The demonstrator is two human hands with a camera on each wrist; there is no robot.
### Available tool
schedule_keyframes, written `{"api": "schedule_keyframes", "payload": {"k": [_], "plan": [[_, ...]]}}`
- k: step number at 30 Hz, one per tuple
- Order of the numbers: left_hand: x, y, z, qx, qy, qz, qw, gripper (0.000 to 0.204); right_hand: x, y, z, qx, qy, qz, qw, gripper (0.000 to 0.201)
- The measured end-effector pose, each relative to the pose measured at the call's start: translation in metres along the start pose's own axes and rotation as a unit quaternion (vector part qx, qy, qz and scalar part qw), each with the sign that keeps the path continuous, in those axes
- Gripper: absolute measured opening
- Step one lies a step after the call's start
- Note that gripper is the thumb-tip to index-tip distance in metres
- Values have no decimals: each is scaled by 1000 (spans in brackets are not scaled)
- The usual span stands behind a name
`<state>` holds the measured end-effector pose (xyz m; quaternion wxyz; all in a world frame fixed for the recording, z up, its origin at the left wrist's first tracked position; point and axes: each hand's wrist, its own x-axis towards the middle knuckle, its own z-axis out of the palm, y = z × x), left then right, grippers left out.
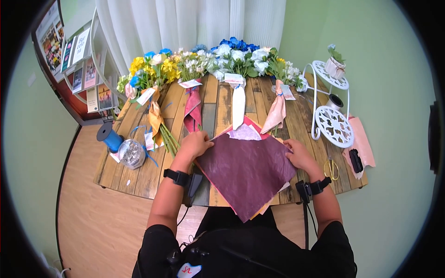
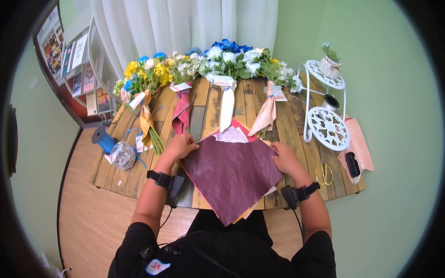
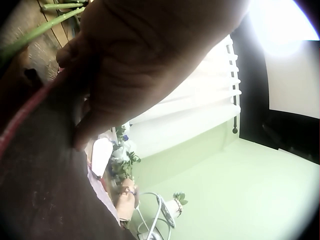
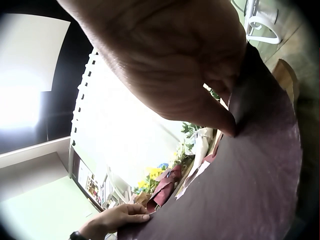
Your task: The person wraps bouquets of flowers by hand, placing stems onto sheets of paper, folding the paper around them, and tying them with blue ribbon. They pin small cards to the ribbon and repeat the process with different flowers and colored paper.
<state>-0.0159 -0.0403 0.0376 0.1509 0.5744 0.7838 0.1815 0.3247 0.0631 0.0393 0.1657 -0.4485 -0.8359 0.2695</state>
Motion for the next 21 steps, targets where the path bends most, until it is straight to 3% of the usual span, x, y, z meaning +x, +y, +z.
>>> {"api": "schedule_keyframes", "payload": {"k": [4,7,11,13,15,16,17,19,21], "plan": [[6,-4,4,-20,56,22,998,17,-2,-4,-2,-18,14,2,1000,35],[11,-6,5,-6,83,41,996,19,-4,-6,0,-11,-11,32,999,36],[3,1,7,-7,121,74,990,28,-5,-12,-2,-102,2,-40,994,44],[5,2,17,-3,137,208,968,49,-5,-22,-2,-129,-8,-76,989,49],[-9,30,9,25,70,298,952,69,-5,-31,5,-159,-14,-219,963,60],[-8,35,18,44,29,327,944,78,1,-33,9,-155,-85,-233,956,76],[-7,38,28,62,-12,355,933,87,2,-41,13,-159,-87,-240,954,76],[-13,54,31,113,-160,312,930,113,2,-59,22,-238,-155,-258,923,91],[-13,55,41,133,-174,321,921,119,7,-64,29,-233,-239,-213,918,111]]}}
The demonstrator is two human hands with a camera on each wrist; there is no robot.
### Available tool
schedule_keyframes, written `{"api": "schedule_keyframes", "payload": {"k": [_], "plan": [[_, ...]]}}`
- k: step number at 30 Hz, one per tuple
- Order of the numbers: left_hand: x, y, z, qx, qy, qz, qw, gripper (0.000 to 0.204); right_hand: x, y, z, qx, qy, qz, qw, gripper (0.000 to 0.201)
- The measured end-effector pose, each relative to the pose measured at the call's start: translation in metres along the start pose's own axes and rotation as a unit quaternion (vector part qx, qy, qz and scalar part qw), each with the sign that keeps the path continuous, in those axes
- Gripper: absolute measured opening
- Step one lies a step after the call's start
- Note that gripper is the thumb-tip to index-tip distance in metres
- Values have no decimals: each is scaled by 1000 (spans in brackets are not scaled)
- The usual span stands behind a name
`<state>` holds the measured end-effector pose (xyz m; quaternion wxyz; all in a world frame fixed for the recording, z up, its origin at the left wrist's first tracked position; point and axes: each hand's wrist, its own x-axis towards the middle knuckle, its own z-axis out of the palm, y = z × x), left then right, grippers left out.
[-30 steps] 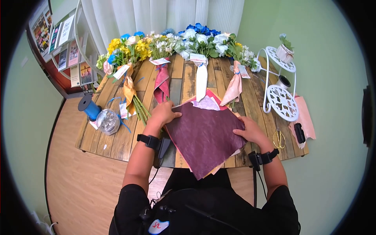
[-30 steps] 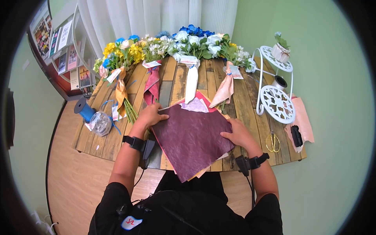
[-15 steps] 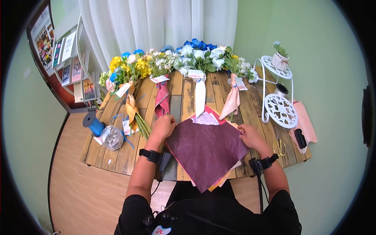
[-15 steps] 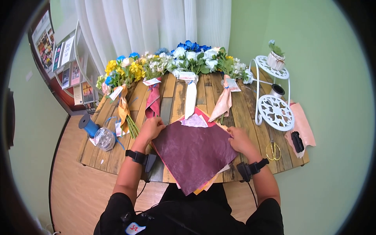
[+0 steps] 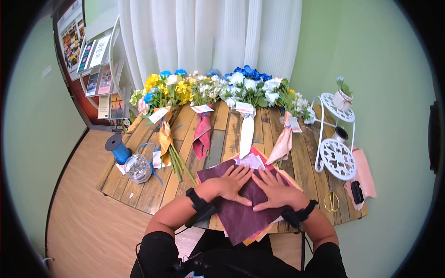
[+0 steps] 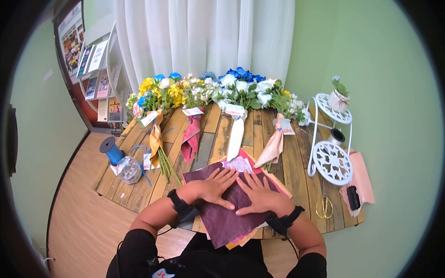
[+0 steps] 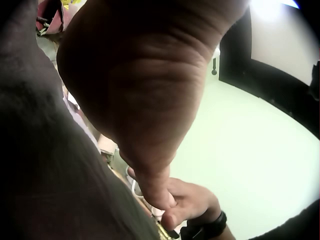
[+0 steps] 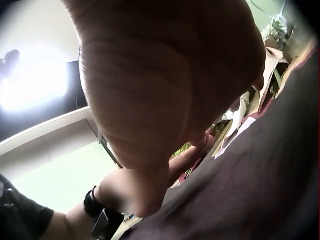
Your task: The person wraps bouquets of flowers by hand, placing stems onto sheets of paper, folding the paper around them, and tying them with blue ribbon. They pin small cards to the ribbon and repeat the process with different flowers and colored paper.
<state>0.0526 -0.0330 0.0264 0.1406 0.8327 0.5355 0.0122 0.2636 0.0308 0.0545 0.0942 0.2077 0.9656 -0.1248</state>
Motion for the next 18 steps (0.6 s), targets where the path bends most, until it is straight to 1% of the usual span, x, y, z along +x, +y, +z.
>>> {"api": "schedule_keyframes", "payload": {"k": [2,3,4,6,8,9,11,13,18], "plan": [[1,-1,2,-11,-40,-15,999,123,5,1,6,-9,-43,28,999,121],[1,-3,4,-4,-46,-13,999,124,7,5,11,-8,-62,43,997,126],[0,-5,6,4,-52,-12,999,126,7,9,17,-32,-71,46,996,126],[-1,-7,2,-17,-47,-10,999,129,6,10,18,-40,-78,46,995,126],[-3,-6,-1,-3,-79,-2,997,131,8,9,15,-41,-86,49,994,128],[-2,-7,2,-24,-77,-7,997,132,8,8,12,-47,-100,51,993,128],[-3,-7,-1,-22,-81,-7,996,133,9,6,10,-47,-127,58,989,132],[-4,-7,-3,-22,-87,-7,996,133,10,3,6,-43,-138,61,988,133],[-5,-9,1,-34,-73,-3,997,133,12,1,4,-42,-153,67,985,135]]}}
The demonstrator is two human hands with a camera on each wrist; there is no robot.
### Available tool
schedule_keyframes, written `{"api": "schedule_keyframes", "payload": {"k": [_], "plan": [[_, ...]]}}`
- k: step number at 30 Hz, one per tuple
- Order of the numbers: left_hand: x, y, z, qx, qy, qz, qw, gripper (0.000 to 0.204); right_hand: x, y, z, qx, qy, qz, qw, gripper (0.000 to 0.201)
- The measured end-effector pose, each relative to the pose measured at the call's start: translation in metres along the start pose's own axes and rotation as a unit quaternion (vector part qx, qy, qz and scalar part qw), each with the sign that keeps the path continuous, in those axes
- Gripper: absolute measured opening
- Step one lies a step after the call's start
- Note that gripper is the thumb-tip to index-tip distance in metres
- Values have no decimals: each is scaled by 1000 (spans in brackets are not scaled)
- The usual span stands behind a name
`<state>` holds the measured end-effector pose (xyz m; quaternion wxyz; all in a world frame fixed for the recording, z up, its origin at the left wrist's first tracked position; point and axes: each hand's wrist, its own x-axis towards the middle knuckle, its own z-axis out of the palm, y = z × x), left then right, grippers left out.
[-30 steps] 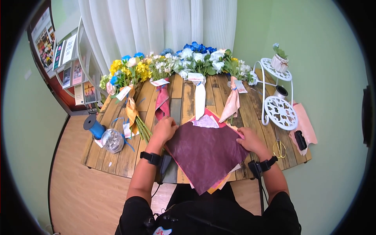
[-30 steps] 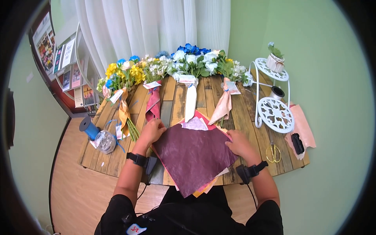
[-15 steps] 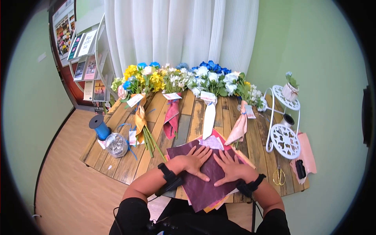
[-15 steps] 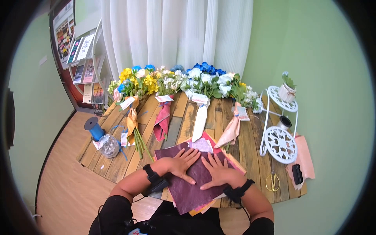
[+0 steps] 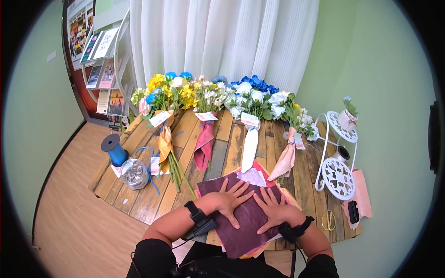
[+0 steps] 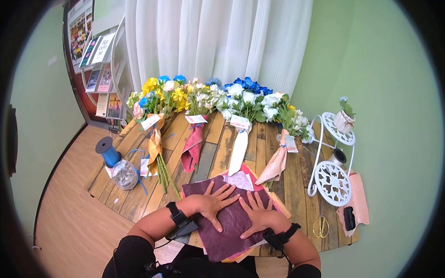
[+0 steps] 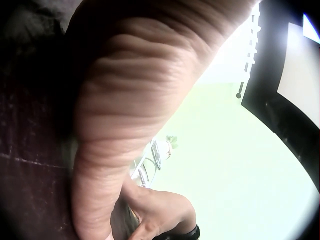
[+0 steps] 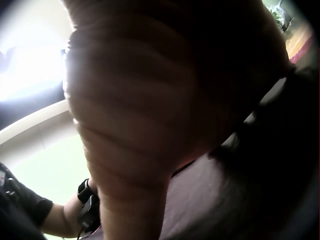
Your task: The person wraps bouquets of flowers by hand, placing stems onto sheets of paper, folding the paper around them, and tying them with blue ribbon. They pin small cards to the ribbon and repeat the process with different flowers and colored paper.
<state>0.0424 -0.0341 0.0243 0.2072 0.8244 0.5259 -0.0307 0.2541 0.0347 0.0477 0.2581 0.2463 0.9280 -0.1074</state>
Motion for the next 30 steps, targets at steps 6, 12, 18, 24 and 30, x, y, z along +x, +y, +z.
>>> {"api": "schedule_keyframes", "payload": {"k": [6,12,18,24,30], "plan": [[-1,1,-1,-8,2,-1,1000,133,1,1,2,-4,12,4,1000,135],[1,0,0,0,3,-1,1000,133,1,1,1,1,12,3,1000,135],[0,-2,2,-5,13,5,1000,131,-1,-1,-1,8,12,6,1000,134],[0,-8,-5,-26,12,31,999,117,0,11,-6,43,-2,-26,999,126],[-7,-17,-41,-145,6,31,989,95,1,37,-30,60,81,-87,991,98]]}}
